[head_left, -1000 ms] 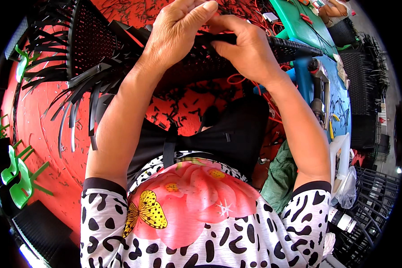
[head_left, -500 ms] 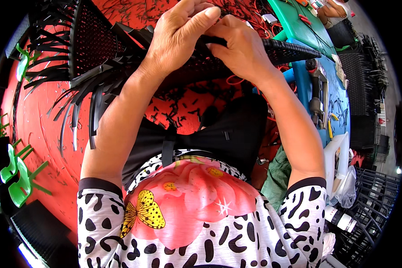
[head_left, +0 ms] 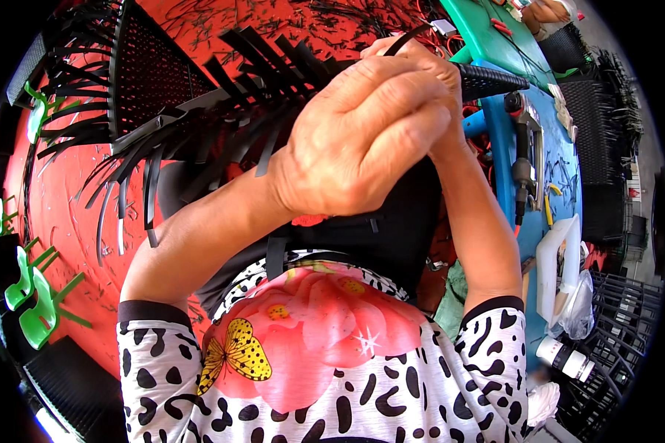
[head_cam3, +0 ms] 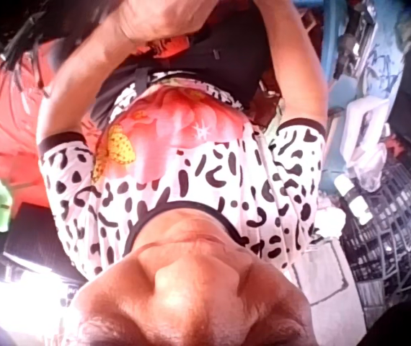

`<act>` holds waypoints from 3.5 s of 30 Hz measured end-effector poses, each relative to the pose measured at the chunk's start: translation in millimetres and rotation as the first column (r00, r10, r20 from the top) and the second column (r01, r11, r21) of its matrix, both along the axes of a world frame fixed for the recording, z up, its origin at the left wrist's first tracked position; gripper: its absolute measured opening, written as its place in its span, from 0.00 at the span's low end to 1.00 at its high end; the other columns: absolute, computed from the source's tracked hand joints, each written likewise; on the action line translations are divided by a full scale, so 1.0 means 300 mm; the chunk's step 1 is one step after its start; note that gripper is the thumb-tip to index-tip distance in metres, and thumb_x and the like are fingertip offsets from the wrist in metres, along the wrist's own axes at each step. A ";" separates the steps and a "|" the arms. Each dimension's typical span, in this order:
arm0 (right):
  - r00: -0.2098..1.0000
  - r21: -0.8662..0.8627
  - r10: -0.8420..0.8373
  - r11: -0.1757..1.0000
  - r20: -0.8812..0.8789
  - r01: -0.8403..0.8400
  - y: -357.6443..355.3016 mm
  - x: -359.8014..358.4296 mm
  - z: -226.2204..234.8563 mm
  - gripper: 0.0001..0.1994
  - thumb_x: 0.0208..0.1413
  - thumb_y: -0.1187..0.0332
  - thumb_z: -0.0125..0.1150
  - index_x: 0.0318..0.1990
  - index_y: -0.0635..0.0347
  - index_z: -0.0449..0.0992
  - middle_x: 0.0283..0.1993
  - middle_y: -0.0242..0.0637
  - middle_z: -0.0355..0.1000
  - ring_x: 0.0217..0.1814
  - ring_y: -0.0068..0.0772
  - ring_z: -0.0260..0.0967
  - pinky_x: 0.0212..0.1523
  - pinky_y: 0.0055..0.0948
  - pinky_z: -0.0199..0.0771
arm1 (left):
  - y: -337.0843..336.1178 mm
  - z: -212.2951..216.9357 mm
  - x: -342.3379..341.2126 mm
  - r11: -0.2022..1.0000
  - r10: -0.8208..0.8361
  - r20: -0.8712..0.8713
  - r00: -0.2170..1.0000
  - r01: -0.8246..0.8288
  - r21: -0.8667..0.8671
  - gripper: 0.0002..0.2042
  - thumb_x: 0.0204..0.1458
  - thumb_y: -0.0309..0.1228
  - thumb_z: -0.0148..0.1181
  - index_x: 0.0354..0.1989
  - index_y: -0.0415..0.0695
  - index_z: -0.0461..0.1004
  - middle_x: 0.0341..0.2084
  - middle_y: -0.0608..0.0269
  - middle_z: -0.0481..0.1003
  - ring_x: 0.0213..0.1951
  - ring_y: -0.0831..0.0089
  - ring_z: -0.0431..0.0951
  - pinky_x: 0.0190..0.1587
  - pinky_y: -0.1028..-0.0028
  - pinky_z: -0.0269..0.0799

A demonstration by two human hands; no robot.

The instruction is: The person sits on the floor and weaves black plastic strips into the frame of a chair. They use pliers to cut the strips and a pneumatic nail gun to secure them into the frame.

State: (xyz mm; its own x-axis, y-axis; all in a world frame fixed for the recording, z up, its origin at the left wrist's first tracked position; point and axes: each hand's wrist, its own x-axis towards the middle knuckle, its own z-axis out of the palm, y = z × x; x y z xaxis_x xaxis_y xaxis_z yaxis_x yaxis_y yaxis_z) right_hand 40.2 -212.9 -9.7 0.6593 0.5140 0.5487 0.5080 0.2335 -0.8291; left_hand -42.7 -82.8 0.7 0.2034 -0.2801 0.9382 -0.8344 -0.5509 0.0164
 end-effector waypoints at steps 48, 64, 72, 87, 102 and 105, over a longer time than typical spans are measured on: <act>0.964 -0.791 -0.059 0.560 0.259 0.247 0.193 0.292 0.003 0.13 0.49 0.61 0.64 0.22 0.62 0.75 0.22 0.47 0.72 0.28 0.44 0.74 0.32 0.41 0.71 | 0.092 -0.073 0.028 0.819 0.574 -0.427 0.699 -0.482 0.311 0.11 0.47 0.28 0.62 0.41 0.46 0.77 0.26 0.61 0.74 0.29 0.60 0.77 0.29 0.64 0.72; 0.942 -0.823 0.297 0.566 0.157 -0.041 0.083 0.294 0.057 0.19 0.47 0.77 0.55 0.50 0.66 0.75 0.32 0.44 0.77 0.39 0.35 0.76 0.39 0.32 0.76 | 0.098 -0.053 0.034 0.856 0.516 -0.505 0.692 -0.406 0.320 0.12 0.48 0.26 0.61 0.42 0.45 0.77 0.30 0.61 0.75 0.30 0.57 0.78 0.31 0.63 0.73; 0.917 -0.803 0.322 0.596 0.236 -0.002 0.098 0.268 0.111 0.12 0.46 0.77 0.52 0.35 0.64 0.81 0.31 0.41 0.79 0.30 0.35 0.77 0.36 0.32 0.76 | 0.111 -0.036 0.031 0.901 0.433 -0.553 0.712 -0.326 0.286 0.15 0.45 0.18 0.60 0.43 0.40 0.77 0.36 0.55 0.75 0.35 0.55 0.78 0.35 0.64 0.74; 0.810 -0.564 0.097 0.670 -0.578 -0.483 0.102 0.347 0.000 0.09 0.50 0.81 0.55 0.39 0.69 0.76 0.32 0.41 0.74 0.30 0.33 0.72 0.30 0.31 0.73 | 0.101 -0.019 0.031 0.918 0.396 -0.562 0.726 -0.310 0.246 0.18 0.42 0.12 0.59 0.44 0.39 0.78 0.47 0.52 0.74 0.38 0.57 0.80 0.38 0.68 0.76; 0.929 -0.845 0.369 0.502 0.015 -0.186 0.090 0.299 0.039 0.15 0.44 0.79 0.51 0.40 0.70 0.77 0.32 0.47 0.77 0.36 0.37 0.75 0.37 0.33 0.73 | 0.111 -0.032 0.041 0.920 0.391 -0.568 0.724 -0.287 0.268 0.15 0.44 0.15 0.58 0.43 0.38 0.76 0.42 0.53 0.77 0.42 0.54 0.79 0.43 0.66 0.76; 0.913 -0.377 -0.028 0.905 0.406 0.196 0.031 0.109 0.098 0.06 0.47 0.77 0.56 0.33 0.69 0.74 0.30 0.44 0.75 0.33 0.38 0.75 0.35 0.33 0.73 | 0.117 -0.037 0.034 0.916 0.401 -0.560 0.725 -0.309 0.257 0.14 0.44 0.17 0.58 0.42 0.38 0.76 0.41 0.53 0.78 0.43 0.54 0.79 0.43 0.66 0.76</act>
State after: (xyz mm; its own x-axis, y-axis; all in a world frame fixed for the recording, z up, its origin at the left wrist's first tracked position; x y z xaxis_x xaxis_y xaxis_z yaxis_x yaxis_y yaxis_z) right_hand 72.7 -203.5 19.6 0.5067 0.6791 0.5311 0.8058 -0.1540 -0.5719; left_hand -32.4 -47.8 -10.5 0.8116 -0.1875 0.5533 -0.4248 -0.8395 0.3387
